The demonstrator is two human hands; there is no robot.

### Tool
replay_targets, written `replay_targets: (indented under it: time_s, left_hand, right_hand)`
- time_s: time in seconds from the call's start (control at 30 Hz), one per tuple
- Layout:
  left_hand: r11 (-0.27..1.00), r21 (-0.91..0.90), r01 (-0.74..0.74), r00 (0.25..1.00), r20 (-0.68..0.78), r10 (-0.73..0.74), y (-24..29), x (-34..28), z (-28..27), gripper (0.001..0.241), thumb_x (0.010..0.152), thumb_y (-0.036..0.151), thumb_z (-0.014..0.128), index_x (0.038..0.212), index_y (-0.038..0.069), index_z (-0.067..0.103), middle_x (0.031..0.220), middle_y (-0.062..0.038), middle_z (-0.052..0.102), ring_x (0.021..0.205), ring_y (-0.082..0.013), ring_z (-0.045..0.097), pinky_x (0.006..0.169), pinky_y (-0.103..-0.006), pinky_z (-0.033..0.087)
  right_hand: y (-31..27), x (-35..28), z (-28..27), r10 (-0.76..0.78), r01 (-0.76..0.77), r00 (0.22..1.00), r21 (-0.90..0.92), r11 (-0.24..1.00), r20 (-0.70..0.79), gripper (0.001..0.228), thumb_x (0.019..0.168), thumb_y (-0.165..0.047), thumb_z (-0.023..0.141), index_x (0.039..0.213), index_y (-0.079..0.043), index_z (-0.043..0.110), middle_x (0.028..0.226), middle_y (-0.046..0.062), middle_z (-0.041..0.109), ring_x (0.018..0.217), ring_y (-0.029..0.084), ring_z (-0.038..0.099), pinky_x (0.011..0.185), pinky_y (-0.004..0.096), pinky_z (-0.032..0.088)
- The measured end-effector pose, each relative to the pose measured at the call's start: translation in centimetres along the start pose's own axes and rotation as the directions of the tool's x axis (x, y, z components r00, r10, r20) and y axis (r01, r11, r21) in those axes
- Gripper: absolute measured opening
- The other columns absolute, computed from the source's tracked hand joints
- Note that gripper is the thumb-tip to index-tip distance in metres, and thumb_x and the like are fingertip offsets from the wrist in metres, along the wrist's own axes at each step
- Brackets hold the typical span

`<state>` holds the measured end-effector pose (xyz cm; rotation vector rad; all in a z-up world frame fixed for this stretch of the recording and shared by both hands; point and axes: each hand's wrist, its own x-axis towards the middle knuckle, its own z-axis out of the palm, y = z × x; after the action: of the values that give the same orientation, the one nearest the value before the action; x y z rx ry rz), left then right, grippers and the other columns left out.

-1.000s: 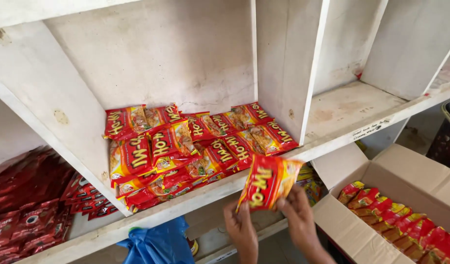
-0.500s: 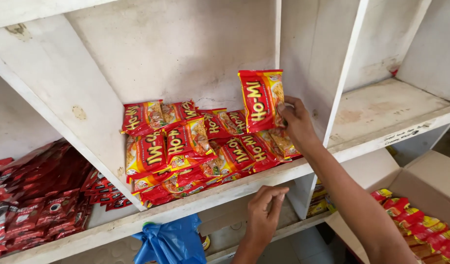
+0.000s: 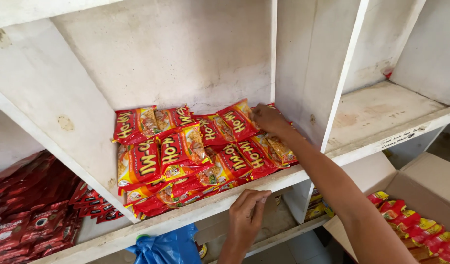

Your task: Organize and stock packets of instant noodles onto grocery store shelves.

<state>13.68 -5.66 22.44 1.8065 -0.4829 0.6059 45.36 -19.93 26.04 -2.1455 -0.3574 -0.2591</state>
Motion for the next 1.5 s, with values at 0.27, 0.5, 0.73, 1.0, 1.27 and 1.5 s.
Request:
replay_targets:
  time_s: [0.27, 0.5, 0.73, 1.0, 1.27, 1.5]
  left_hand:
    - [0.923, 0.332, -0.193, 0.959, -0.134, 0.248, -0.7, 8.0, -0.7, 0.017, 0.097, 0.003, 0.066, 0.112, 0.003, 0.074, 0.101, -0.015, 0.074, 0.091, -0.0300, 0.069, 0.082, -0.0431, 0.054]
    - [0.367, 0.930, -0.016, 0.999, 0.026, -0.022, -7.3, 16.8, 1.0, 0.053, 0.094, 0.019, 0.054, 0.144, -0.001, 0.050, 0.150, -0.021, 0.047, 0.144, -0.0409, 0.035, 0.115, -0.0662, 0.019]
    - [0.445, 0.888, 0.112, 0.950, 0.036, -0.311, -6.0, 16.8, -0.6, 0.068, 0.102, 0.047, 0.043, 0.157, 0.011, 0.028, 0.160, -0.018, 0.033, 0.152, -0.0376, 0.019, 0.118, -0.0669, -0.002]
    - [0.421, 0.898, 0.129, 0.966, -0.018, -0.257, -7.8, 16.8, 0.2, 0.068, 0.100, 0.044, 0.051, 0.151, 0.002, 0.035, 0.156, -0.018, 0.039, 0.151, -0.0375, 0.024, 0.118, -0.0690, 0.003]
    - [0.548, 0.830, 0.103, 0.987, -0.018, -0.158, -7.6, 16.1, -0.3, 0.065, 0.098, 0.035, 0.055, 0.148, -0.002, 0.038, 0.151, -0.023, 0.041, 0.144, -0.0395, 0.030, 0.115, -0.0669, 0.014]
    - [0.851, 0.430, -0.301, 0.948, 0.041, 0.314, 1.0, 4.9, 0.6, 0.030, 0.099, 0.008, 0.063, 0.130, 0.007, 0.065, 0.134, -0.019, 0.062, 0.129, -0.0371, 0.057, 0.108, -0.0496, 0.044]
  right_hand:
    - [0.1, 0.5, -0.8, -0.098, 0.076, 0.995, -0.457, 0.886, -0.026, 0.037, 0.095, -0.040, 0.059, 0.126, -0.026, 0.073, 0.120, 0.016, 0.067, 0.113, 0.039, 0.061, 0.094, 0.049, 0.049]
    - [0.9, -1.0, -0.9, -0.421, 0.433, 0.901, -0.275, 0.858, 0.104, 0.036, 0.099, -0.026, 0.057, 0.132, -0.016, 0.068, 0.132, 0.013, 0.065, 0.122, 0.032, 0.061, 0.104, 0.042, 0.049]
    - [-4.3, -5.6, -1.9, -0.248, 0.346, 0.936, -0.512, 0.786, 0.251, 0.046, 0.098, -0.035, 0.057, 0.143, -0.023, 0.055, 0.148, 0.004, 0.056, 0.141, 0.027, 0.044, 0.112, 0.061, 0.030]
    - [-2.5, -4.2, -0.4, -0.338, 0.409, 0.913, -0.524, 0.747, 0.231, 0.048, 0.097, -0.031, 0.061, 0.144, -0.026, 0.056, 0.150, 0.007, 0.053, 0.141, 0.033, 0.043, 0.113, 0.057, 0.032]
    - [-1.2, -6.5, -2.2, -0.517, 0.511, 0.854, -0.281, 0.812, 0.059, 0.043, 0.101, -0.021, 0.061, 0.143, -0.011, 0.056, 0.144, 0.022, 0.054, 0.131, 0.041, 0.052, 0.109, 0.047, 0.043]
    - [-4.2, -21.6, -10.8, -0.487, 0.477, 0.873, -0.205, 0.855, 0.000, 0.036, 0.093, -0.013, 0.069, 0.129, -0.012, 0.067, 0.131, 0.018, 0.061, 0.119, 0.037, 0.062, 0.098, 0.044, 0.052]
